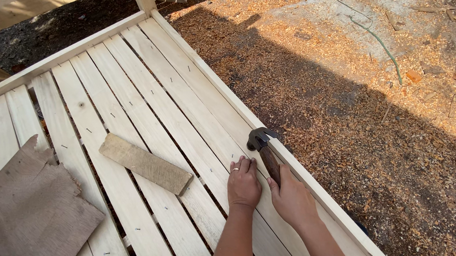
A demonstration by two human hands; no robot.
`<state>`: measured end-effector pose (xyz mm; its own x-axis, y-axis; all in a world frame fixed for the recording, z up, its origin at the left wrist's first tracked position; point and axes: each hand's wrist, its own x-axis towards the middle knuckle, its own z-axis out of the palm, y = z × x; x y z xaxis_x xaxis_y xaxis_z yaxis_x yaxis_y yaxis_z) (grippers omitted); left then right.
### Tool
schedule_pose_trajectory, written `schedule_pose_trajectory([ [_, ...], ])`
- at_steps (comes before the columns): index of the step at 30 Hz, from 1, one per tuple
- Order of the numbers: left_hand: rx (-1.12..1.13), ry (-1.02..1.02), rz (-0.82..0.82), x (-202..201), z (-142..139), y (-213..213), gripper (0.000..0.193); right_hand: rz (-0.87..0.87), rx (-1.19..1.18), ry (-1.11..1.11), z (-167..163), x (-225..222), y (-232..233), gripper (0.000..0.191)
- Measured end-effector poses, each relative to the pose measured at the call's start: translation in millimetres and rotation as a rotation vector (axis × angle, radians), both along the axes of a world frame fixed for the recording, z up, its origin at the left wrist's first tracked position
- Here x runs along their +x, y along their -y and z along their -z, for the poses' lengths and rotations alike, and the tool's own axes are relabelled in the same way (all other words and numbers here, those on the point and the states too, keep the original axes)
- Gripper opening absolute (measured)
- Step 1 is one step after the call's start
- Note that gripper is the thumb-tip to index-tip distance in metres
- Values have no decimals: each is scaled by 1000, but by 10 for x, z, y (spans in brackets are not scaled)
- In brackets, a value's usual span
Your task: The person hammers nails into a slatted wooden frame outdoors, taking nails one at a time from a piece of plywood holding a pile of nails and driving them into the slats with a claw hammer, working across different areas of the frame.
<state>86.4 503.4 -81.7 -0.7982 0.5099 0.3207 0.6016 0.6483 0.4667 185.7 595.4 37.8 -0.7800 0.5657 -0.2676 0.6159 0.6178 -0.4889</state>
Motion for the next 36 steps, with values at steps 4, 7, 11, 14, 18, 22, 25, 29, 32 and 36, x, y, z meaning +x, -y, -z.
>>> schedule_pose_trajectory([
  [4, 6, -38, 0, -13, -12, -2, 41, 13, -30, 24, 42, -24, 2, 42],
  [7, 29, -6, -3, 15, -12, 0, 41, 11, 3, -55, 71, -26, 14, 43],
  [11, 15, -15, -19, 18, 1, -21, 37, 69, -71, 76, 22, 16, -134, 43],
  [14, 11, -37, -27, 21, 22, -36, 34, 128, -121, -41, -39, 62, -226, 39],
  [18, 39, -26, -31, 17, 25, -34, 33, 93, -42, -229, -46, 0, -145, 49],
  [22, 57, -41, -7, 14, -10, -18, 33, 37, 45, -109, 30, -106, -15, 51],
  [25, 56, -47, -1, -13, -39, -30, 33, 48, 34, -146, 91, -100, -36, 50],
  [29, 54, -40, -15, -8, -64, -36, 33, 151, -109, -338, 176, -33, -59, 40],
  [32, 67, 0, -14, 4, -101, -15, 34, 260, -221, -372, 247, 10, -37, 32],
  [36, 27, 56, 8, 106, -200, 58, 49, 292, -392, -432, 338, 130, 21, 30],
])
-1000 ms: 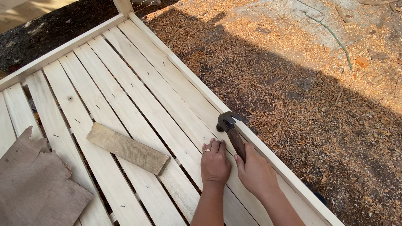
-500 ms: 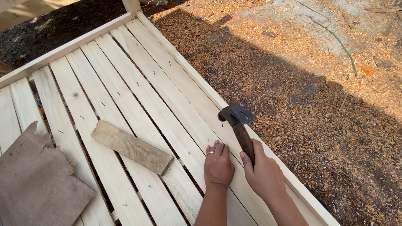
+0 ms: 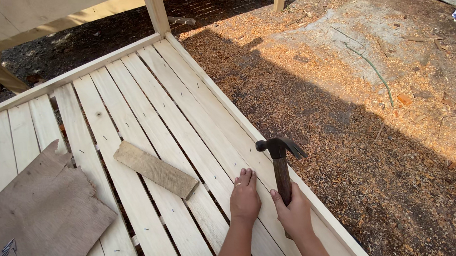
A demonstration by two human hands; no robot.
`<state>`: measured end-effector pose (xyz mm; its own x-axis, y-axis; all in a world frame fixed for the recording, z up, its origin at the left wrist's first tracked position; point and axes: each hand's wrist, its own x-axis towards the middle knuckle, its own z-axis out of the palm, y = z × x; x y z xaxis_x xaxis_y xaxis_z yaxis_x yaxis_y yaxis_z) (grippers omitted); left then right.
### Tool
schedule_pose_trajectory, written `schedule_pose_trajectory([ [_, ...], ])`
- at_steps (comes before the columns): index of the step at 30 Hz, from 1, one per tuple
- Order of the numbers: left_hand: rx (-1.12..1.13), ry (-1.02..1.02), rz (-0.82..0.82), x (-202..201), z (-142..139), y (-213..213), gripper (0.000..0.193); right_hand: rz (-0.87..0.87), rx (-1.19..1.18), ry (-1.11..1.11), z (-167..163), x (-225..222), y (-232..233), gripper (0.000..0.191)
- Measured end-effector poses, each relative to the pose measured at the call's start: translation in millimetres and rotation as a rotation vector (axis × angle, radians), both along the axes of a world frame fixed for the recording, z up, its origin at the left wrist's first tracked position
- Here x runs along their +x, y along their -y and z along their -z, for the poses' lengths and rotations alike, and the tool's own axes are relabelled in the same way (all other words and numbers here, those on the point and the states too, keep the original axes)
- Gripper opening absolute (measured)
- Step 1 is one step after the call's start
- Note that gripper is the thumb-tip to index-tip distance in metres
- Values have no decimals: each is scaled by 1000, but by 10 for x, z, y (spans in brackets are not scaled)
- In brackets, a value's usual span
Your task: The person hammers nails into a slatted wooden frame outdoors, taking nails one at a time from a piece of plywood holding a pile of nails and driving them into the slats with a claw hammer, working across different areas of the frame.
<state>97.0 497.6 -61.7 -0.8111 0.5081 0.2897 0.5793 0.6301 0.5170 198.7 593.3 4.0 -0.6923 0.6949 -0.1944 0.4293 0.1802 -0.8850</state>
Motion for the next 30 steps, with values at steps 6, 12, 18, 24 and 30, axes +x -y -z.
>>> schedule_pose_trajectory([
  [6, -58, 101, -13, 408, -125, 462, 56, -66, -108, -2, 112, 84, 251, 26],
  [12, -202, 182, -166, 606, -199, 1208, 62, -34, -235, 22, 256, 160, 827, 28],
  [18, -339, 227, -323, 777, -232, 1922, 65, -72, -67, 103, 334, 264, 1074, 28],
  [24, -354, 479, -319, 899, -449, 1903, 65, -75, 205, 199, 519, 232, 1088, 33],
  [30, -399, 481, -150, 907, -667, 1603, 68, -110, 413, 303, 631, 117, 1107, 45],
])
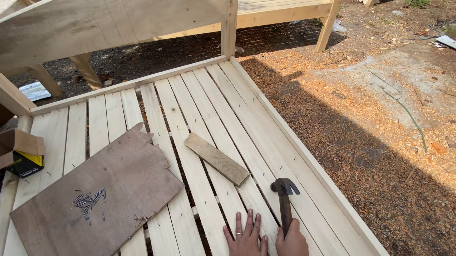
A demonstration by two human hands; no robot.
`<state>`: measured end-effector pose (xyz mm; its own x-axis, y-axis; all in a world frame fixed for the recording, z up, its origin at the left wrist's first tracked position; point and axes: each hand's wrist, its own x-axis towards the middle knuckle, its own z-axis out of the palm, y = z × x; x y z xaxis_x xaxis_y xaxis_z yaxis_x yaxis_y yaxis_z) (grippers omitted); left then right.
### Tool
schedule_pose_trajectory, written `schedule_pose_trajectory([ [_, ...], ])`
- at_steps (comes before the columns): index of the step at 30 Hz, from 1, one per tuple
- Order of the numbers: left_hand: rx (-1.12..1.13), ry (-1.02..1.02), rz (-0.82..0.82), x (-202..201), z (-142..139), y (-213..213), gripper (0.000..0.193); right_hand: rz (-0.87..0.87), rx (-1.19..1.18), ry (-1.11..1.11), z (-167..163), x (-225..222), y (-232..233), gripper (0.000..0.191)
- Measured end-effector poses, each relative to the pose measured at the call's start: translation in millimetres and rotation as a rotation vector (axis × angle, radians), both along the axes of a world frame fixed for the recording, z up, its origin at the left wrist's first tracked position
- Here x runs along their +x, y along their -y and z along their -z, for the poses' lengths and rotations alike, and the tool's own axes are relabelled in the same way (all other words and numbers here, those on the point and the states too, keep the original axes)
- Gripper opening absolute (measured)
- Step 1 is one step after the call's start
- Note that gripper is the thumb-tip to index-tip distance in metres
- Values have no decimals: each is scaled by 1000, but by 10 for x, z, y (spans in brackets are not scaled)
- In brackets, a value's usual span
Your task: The person hammers nails into a slatted wooden frame outdoors, taking nails one at a time from a piece of plywood holding a pile of nails and driving them into the slats with a claw hammer, working across different areas of the frame.
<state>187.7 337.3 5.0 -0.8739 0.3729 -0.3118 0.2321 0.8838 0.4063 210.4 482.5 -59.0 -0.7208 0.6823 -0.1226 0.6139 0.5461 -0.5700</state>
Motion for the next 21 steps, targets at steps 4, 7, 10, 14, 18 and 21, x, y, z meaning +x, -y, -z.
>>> schedule_pose_trajectory([
  [4, 20, 12, -27, -31, -69, -4, 68, -3, 16, 23, 8, 15, -4, 47],
  [7, 12, 50, -34, -19, -98, -6, 68, 12, -45, 1, -52, 68, 8, 45],
  [10, -3, 74, -33, -31, -135, -12, 68, -51, -99, -49, -219, 45, 12, 42],
  [14, -9, 94, -34, -13, -195, -1, 68, -181, -147, 4, -557, -53, 90, 40],
  [18, -19, 103, -33, -32, -243, -8, 69, -228, -129, 32, -815, -139, 291, 43],
  [21, -55, 171, -22, -52, -253, -16, 72, -261, -107, 88, -886, -163, 395, 45],
])
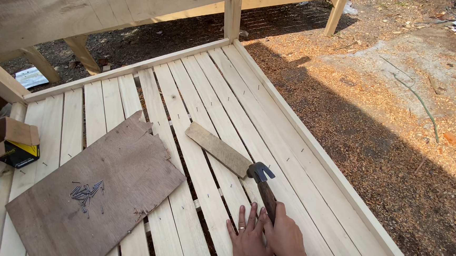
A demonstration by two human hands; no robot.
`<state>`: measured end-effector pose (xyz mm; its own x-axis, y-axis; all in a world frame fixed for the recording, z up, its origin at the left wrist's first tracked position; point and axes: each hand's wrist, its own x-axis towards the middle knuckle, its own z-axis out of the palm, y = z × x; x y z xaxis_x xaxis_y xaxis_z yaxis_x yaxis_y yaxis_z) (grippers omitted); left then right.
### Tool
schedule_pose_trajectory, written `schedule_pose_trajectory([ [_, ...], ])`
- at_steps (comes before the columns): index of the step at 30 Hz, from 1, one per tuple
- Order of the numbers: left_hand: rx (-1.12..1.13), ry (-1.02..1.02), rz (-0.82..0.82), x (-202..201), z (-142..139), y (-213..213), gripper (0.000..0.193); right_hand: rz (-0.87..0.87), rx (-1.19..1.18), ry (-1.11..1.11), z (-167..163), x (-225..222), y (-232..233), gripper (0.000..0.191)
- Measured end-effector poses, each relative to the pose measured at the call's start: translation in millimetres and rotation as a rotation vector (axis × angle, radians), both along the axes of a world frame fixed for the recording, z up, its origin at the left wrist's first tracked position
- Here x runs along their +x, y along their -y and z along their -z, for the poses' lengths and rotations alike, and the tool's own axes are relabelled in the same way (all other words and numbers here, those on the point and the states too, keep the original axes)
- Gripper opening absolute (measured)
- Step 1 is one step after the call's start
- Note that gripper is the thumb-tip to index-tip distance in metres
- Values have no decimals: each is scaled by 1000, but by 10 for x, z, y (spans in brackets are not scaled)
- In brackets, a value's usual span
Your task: The person hammers nails into a slatted wooden frame outdoors, taking nails one at a time from a piece of plywood holding a pile of nails and driving them into the slats with a claw hammer, working across different areas of the frame.
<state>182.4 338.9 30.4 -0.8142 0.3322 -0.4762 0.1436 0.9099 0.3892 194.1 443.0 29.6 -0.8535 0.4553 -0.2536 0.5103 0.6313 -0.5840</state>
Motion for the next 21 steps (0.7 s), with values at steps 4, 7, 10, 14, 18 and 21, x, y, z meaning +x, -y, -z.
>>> schedule_pose_trajectory([
  [4, -1, -32, 12, -4, 23, 2, 74, 9, 14, 36, 33, 1, 10, 48],
  [7, 26, -51, -3, 3, 42, 1, 73, -5, 31, 75, 83, 36, -18, 45],
  [10, 29, -56, -1, -3, 39, -4, 73, -2, 19, 50, 94, 68, -15, 43],
  [14, 1, -18, 23, 5, 14, 6, 77, -34, 52, 73, -4, -89, 18, 42],
  [18, 74, -29, -12, -4, 26, 21, 70, -48, 56, 82, -155, -320, -32, 41],
  [21, 103, -63, -14, 2, 69, 25, 73, 13, 12, 24, -170, -221, -64, 39],
])
